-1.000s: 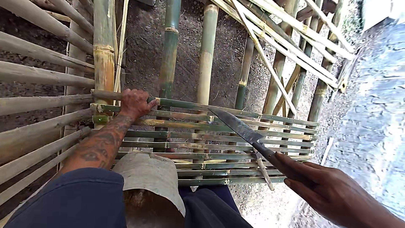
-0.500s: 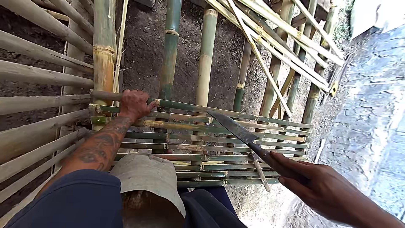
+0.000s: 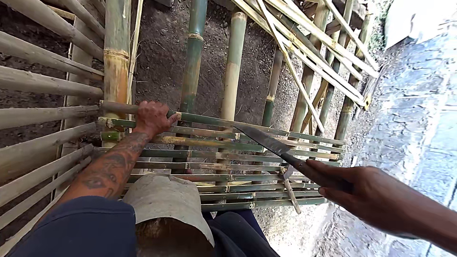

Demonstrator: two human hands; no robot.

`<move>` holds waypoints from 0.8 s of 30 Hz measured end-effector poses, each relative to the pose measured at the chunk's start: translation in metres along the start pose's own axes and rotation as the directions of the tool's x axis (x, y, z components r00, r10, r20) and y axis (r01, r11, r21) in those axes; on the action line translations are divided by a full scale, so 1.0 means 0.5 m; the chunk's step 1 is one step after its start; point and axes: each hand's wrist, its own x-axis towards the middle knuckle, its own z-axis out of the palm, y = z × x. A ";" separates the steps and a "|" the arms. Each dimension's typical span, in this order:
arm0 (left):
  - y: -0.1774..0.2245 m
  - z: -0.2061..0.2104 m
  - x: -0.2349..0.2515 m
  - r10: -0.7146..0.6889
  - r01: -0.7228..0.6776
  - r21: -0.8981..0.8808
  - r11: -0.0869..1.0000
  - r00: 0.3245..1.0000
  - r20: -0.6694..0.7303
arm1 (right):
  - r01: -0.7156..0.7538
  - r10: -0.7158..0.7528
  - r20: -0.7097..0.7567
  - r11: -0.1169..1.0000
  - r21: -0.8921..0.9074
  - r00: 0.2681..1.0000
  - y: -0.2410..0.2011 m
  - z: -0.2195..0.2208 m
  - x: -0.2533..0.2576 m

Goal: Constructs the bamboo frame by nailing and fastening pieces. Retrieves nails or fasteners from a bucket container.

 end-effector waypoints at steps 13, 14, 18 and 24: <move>-0.003 0.004 -0.007 0.019 -0.021 -0.036 0.999 0.998 -0.062 | -0.126 0.089 0.136 0.945 0.303 0.987 0.004 -0.118 0.061; -0.002 0.004 -0.005 0.020 -0.022 -0.035 0.999 0.998 -0.062 | -0.102 0.067 0.123 0.945 0.310 0.990 0.010 -0.130 0.057; -0.006 0.009 -0.001 0.015 -0.016 -0.021 1.000 0.998 -0.055 | 0.218 -0.222 -0.004 0.960 -0.177 0.975 0.007 -0.137 0.002; -0.006 0.012 0.000 0.021 -0.022 -0.024 0.999 0.998 -0.058 | 0.343 -0.575 -0.173 0.674 -0.654 0.800 0.029 -0.071 -0.013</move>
